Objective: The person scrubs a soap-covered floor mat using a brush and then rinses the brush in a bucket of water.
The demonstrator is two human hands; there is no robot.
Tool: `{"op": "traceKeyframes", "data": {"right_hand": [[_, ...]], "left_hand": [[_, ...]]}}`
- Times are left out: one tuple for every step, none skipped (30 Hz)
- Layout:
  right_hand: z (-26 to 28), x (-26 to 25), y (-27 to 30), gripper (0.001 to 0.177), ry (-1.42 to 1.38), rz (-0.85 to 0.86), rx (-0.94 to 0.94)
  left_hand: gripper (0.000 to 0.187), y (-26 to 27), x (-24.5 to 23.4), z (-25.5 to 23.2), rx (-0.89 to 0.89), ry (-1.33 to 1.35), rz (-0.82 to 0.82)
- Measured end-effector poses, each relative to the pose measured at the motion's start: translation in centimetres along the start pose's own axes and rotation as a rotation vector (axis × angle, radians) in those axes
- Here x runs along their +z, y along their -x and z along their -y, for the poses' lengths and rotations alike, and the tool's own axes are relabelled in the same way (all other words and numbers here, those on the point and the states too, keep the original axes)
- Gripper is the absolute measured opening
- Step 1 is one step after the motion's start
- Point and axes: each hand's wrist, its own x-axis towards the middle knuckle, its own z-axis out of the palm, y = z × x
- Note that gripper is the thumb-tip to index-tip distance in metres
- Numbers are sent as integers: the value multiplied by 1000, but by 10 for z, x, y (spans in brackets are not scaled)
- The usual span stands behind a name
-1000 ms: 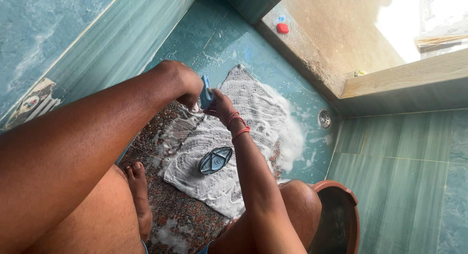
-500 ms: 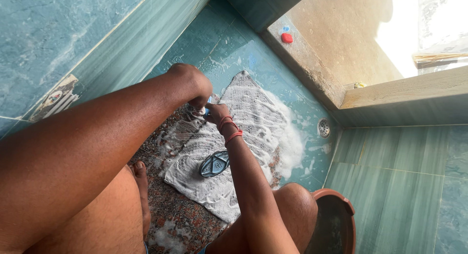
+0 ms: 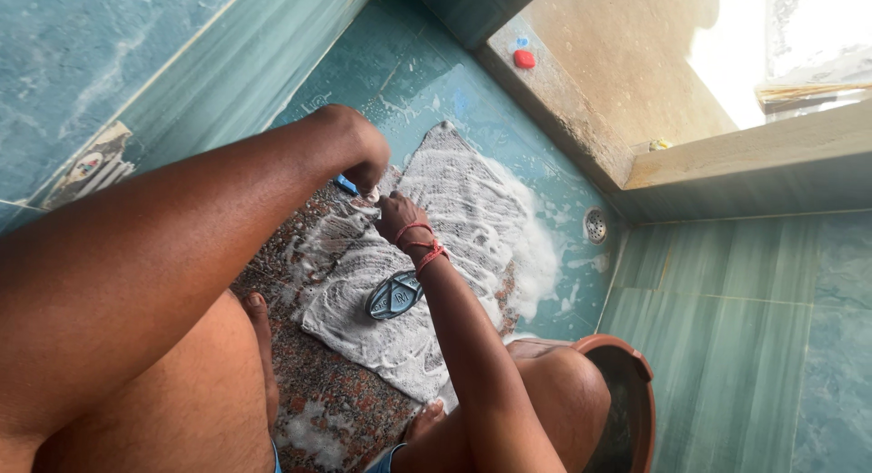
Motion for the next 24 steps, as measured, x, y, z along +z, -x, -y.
{"op": "traceKeyframes", "data": {"right_hand": [[-1,-5,17,37,-26,31,-7],[-4,-8,30,37,-51,62,-15],[-10,-7,41,38,-24,90,-3],[-18,-4,51,38,4,118,8],[-27,2,60,39,32,142,25],[-33,12,69,40,13,148,17],[-40,18,75,42,-3,143,15],[-48,24,82,44,-18,137,13],[-53,29,91,44,-43,141,-12],[-57,32,101,43,-67,144,-37],[-58,35,110,43,-91,148,-67],[-57,38,119,44,-82,129,-57],[-55,42,126,45,-72,109,-48],[-53,45,133,46,-62,89,-39],[-49,49,138,37,-30,77,-2],[-45,53,141,29,1,66,36],[-42,54,145,21,33,57,71],[-40,52,148,21,51,105,69],[-39,47,152,22,71,157,64],[-37,40,156,23,91,209,58],[-33,33,159,23,86,209,52],[-28,26,162,22,80,209,45],[-24,18,164,21,75,203,40],[-20,10,168,21,43,158,4]], "left_hand": [[45,0,1,0,0,-7,3],[46,-1,2,1,5,-18,4],[46,-2,5,2,3,-31,15],[46,-2,10,3,0,-41,27],[47,-4,13,4,3,-56,39],[47,-5,18,3,5,-69,54],[47,-8,18,3,12,-93,59],[48,-10,19,2,23,-111,68],[48,-11,24,1,30,-126,84],[48,-13,28,-1,43,-141,98],[49,-14,34,-2,53,-148,114],[49,-15,39,-3,60,-157,128],[49,-15,42,-5,68,-166,140],[50,-13,44,-7,74,-175,147],[50,-11,46,-8,72,-182,155],[50,-7,48,-10,71,-183,159],[51,-4,47,-10,61,-180,151],[51,0,43,-10,52,-175,144],[53,4,43,-11,37,-162,137],[53,7,43,-13,38,-167,133],[53,9,43,-14,38,-171,129],[53,10,42,-15,37,-174,125],[53,10,39,-14,36,-181,117],[53,9,37,-14,34,-189,110]]}}
